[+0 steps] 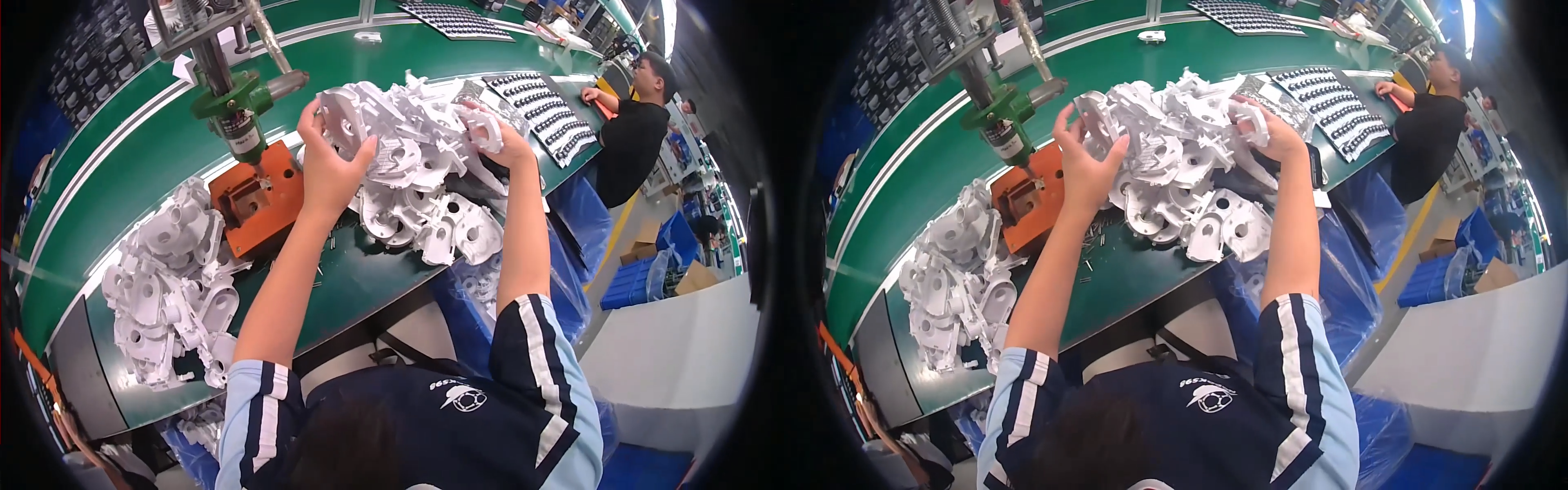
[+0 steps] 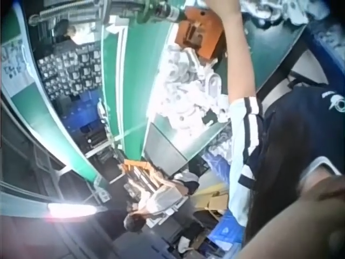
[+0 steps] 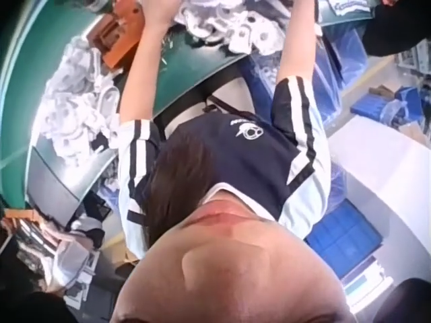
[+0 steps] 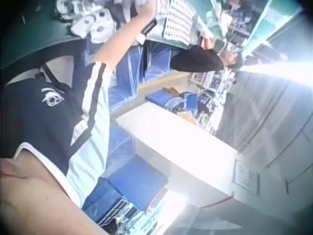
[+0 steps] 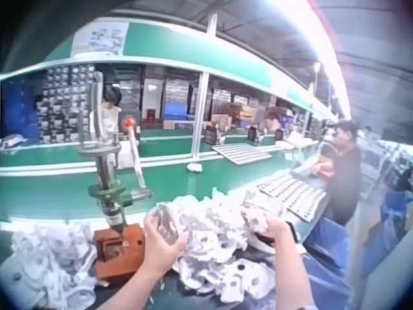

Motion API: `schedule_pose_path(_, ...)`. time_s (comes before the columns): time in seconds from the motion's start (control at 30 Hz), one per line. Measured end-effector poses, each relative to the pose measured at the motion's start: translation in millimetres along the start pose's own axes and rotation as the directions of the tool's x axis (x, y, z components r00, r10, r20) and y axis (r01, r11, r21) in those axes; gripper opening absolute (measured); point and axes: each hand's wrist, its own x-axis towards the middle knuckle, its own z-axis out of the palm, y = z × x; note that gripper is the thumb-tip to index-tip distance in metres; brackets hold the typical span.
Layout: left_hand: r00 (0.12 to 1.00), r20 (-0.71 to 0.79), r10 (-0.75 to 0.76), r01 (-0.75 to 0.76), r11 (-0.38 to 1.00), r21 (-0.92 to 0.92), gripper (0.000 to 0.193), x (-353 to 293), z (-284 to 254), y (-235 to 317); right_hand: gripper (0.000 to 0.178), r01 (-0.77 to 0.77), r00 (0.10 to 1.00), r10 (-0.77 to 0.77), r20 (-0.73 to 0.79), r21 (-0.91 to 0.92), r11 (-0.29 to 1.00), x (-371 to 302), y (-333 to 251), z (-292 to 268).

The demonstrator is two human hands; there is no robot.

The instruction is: Assembling small white plastic components using a specialized press machine on a production line.

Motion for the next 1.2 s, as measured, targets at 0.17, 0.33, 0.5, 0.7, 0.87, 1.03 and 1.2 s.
schedule_pose_path(0.17,0.915,0.4,0.043,-0.17,0.943,0.288,0.075,-8,-12,5,0.052,0.203,0.978,-0.187,-0.098,0.193,0.96,-1,4,16)
schedule_pose_path(0.33,0.837,0.535,0.11,-0.374,0.83,0.413,0.075,-17,-8,-1,0.048,0.11,0.946,-0.113,-0.304,-0.025,0.994,10,21,27)
schedule_pose_path(0.5,0.805,0.587,0.083,-0.382,0.83,0.406,0.068,-22,-11,-2,0.038,0.041,0.955,-0.126,-0.269,-0.302,0.952,7,2,42)
schedule_pose_path(0.7,0.821,0.552,0.147,-0.408,0.826,0.388,0.073,-31,-3,5,0.026,0.17,0.92,-0.149,-0.362,0.028,0.985,31,17,35)
schedule_pose_path(0.87,0.834,0.538,0.125,-0.414,0.787,0.458,0.064,-38,-7,3,0.024,0.218,0.86,-0.251,-0.444,-0.125,0.968,38,-1,39)
schedule_pose_path(1.03,0.932,0.292,0.215,-0.291,0.923,0.252,0.078,-32,4,-14,0.028,0.205,0.904,-0.278,-0.325,-0.242,0.948,51,-30,41)
schedule_pose_path(1.2,0.916,0.3,0.266,-0.34,0.911,0.233,0.078,-15,29,-10,0.028,0.29,0.937,-0.318,-0.146,-0.185,0.939,76,-35,57)
